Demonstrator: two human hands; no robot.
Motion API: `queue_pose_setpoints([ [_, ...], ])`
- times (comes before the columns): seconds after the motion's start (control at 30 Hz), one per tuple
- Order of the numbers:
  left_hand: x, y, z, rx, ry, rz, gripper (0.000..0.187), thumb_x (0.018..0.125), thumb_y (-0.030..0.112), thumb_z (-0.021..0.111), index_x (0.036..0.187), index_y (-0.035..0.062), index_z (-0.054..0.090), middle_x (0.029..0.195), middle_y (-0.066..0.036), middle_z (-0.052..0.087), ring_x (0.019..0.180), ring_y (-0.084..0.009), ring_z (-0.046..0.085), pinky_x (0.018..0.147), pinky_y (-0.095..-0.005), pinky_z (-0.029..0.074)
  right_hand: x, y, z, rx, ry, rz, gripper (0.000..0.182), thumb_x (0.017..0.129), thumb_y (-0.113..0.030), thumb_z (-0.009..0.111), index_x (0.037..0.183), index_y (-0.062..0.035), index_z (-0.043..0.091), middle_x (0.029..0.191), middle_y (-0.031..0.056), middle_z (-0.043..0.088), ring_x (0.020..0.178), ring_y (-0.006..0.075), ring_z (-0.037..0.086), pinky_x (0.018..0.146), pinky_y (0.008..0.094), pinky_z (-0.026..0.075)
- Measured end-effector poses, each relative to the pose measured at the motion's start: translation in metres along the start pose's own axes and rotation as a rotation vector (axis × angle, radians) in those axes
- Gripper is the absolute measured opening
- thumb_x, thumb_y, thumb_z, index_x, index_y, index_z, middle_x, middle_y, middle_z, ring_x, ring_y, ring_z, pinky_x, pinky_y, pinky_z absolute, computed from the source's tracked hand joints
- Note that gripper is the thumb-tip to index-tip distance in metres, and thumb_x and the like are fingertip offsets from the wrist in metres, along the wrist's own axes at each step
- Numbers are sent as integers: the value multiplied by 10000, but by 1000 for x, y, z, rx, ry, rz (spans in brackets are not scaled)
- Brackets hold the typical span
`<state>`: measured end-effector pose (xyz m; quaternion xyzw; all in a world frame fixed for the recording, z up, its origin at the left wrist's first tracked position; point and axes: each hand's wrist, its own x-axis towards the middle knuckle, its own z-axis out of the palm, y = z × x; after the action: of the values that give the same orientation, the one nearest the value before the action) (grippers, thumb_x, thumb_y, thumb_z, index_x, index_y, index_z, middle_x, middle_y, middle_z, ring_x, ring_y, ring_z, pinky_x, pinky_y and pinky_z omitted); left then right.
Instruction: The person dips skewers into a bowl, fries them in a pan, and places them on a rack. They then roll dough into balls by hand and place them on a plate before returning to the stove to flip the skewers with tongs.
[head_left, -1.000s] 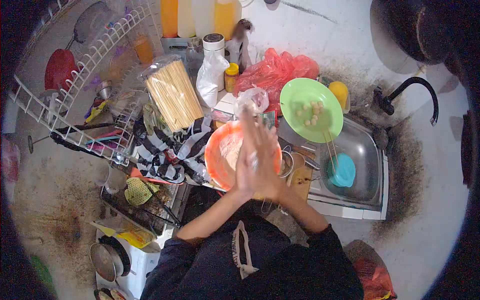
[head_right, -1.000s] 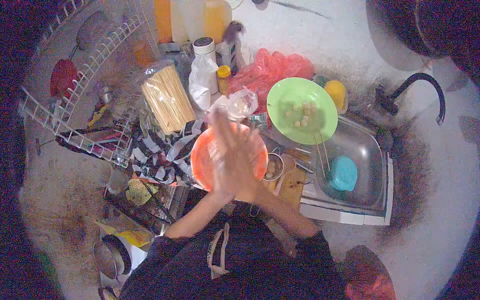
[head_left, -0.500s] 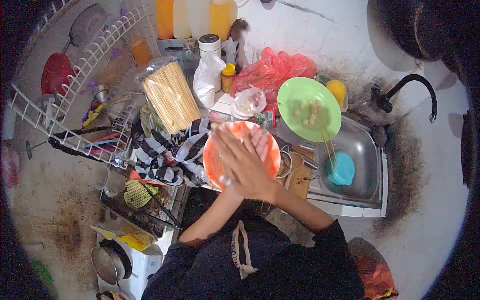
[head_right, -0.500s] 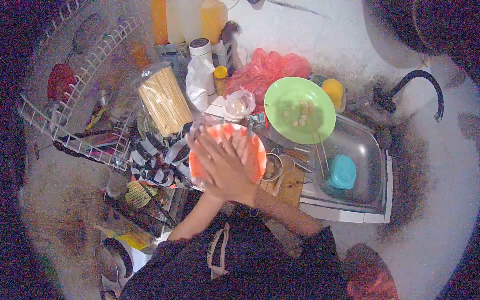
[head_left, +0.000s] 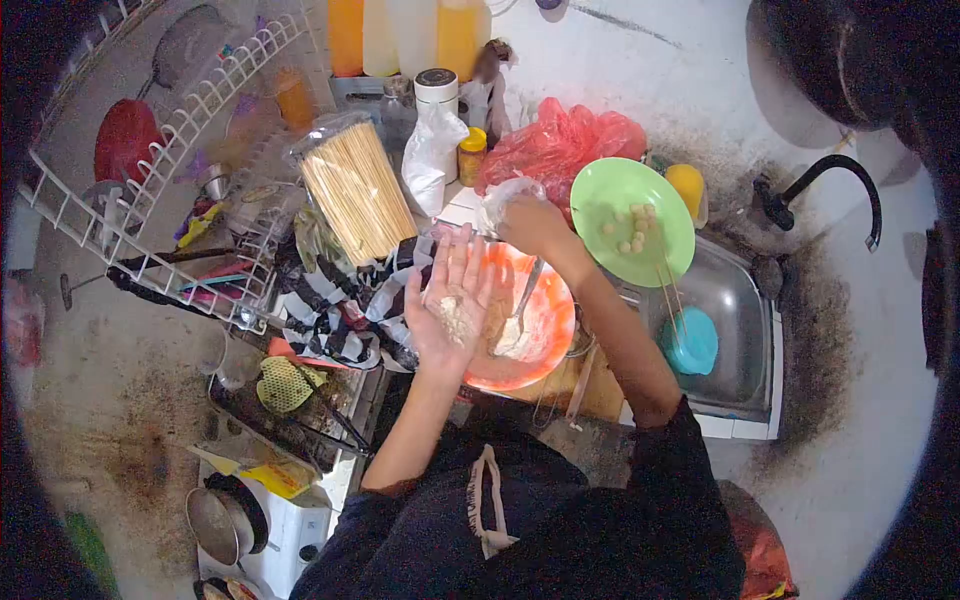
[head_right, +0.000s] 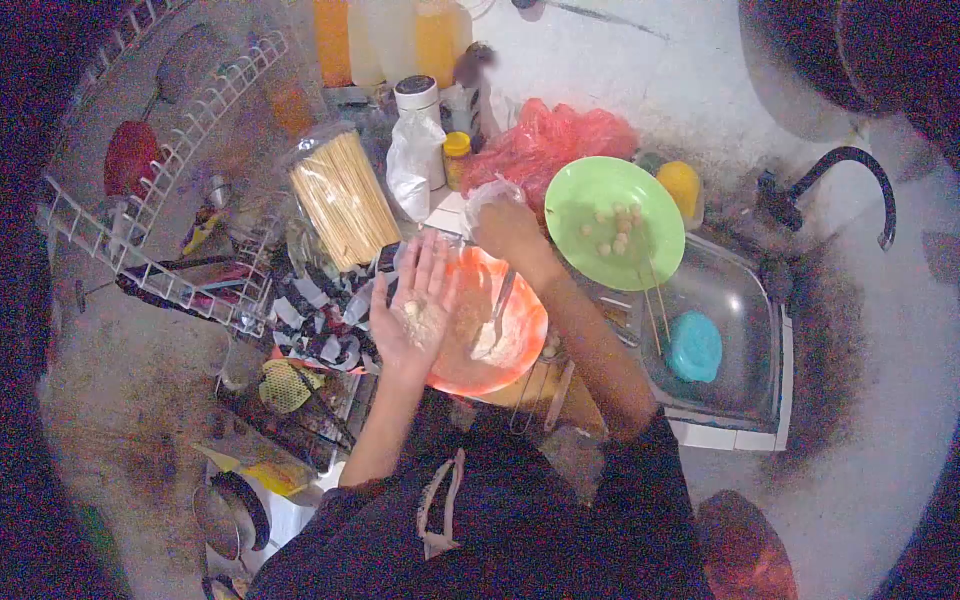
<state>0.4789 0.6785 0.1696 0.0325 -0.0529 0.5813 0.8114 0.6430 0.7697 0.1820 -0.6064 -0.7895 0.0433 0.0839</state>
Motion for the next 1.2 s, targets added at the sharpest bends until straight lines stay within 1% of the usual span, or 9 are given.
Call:
queue_pose_setpoints([
  [0.03, -1, -1, 1, -19, 14, -15, 522, 876, 348, 291, 1316, 68, 264, 1377, -77, 270, 1276, -215, 245, 1028, -409, 226, 9, 3, 5, -141, -92, -106, 397, 793, -289, 453, 1027, 25, 517, 973, 211, 563, 912, 361, 539, 803, 417, 429],
  [0.17, -4, 0, 0, -16, 35, -33, 522, 883, 352, 281, 1320, 68, 262, 1383, -70, 261, 1288, -198, 219, 1033, -399, 208, 37, 21, 38, -125, -282, -90, 412, 795, -349, 442, 974, 1, 568, 1037, 205, 553, 930, 346, 545, 813, 416, 423],
  [0.53, 3, -8, -10, 6, 147, -23, 502, 885, 322, 284, 1303, 42, 278, 1342, -94, 327, 1257, -213, 284, 1026, -393, 239, 25, 10, 6, -120, -130, -179, 249, 639, -225, 560, 765, -20, 622, 763, 168, 619, 742, 319, 602, 686, 408, 460],
  [0.6, 6, -8, -17, -9, 147, -29, 491, 869, 301, 309, 1294, 56, 279, 1342, -98, 327, 1234, -224, 325, 984, -411, 309, 29, 15, 8, -182, -62, -214, 237, 626, -230, 572, 741, -30, 627, 748, 165, 618, 721, 319, 602, 666, 398, 467],
  [0.8, 10, -9, -17, -4, 217, -7, 496, 877, 312, 287, 1298, 50, 265, 1326, -99, 347, 1236, -229, 319, 987, -404, 300, 13, 19, -18, 162, 116, -296, 247, 660, -222, 603, 808, -26, 629, 758, 184, 599, 703, 316, 588, 654, 385, 455],
  [0.87, 12, -9, -17, 5, 206, -3, 498, 879, 315, 281, 1299, 48, 262, 1323, -99, 350, 1237, -230, 316, 992, -402, 291, -11, -2, -34, 501, 273, -43, 283, 686, -206, 594, 896, -18, 623, 779, 186, 602, 711, 280, 604, 652, 342, 465],
  [0.97, 15, -11, -17, -4, 232, 0, 504, 882, 323, 269, 1302, 44, 254, 1324, -98, 349, 1238, -230, 314, 1001, -398, 274, -35, -22, -50, 746, 215, -136, 308, 714, -176, 575, 975, -15, 603, 817, 176, 613, 734, 255, 616, 666, 321, 469],
  [1.07, 17, -10, -16, -56, 183, -6, 518, 883, 324, 256, 1315, 38, 232, 1356, -100, 294, 1257, -237, 275, 1021, -396, 238, -74, -62, -59, 499, 11, -9, 255, 762, -190, 544, 924, -4, 610, 853, 149, 620, 777, 287, 602, 706, 358, 461],
  [1.2, 20, -4, -23, -82, -11, -7, 546, 874, 325, 262, 1334, 40, 190, 1392, -100, 225, 1291, -234, 200, 1043, -397, 193, -122, -84, -21, 493, 179, -278, 317, 783, -201, 521, 1024, 0, 573, 1025, 156, 575, 987, 260, 539, 873, 357, 395],
])
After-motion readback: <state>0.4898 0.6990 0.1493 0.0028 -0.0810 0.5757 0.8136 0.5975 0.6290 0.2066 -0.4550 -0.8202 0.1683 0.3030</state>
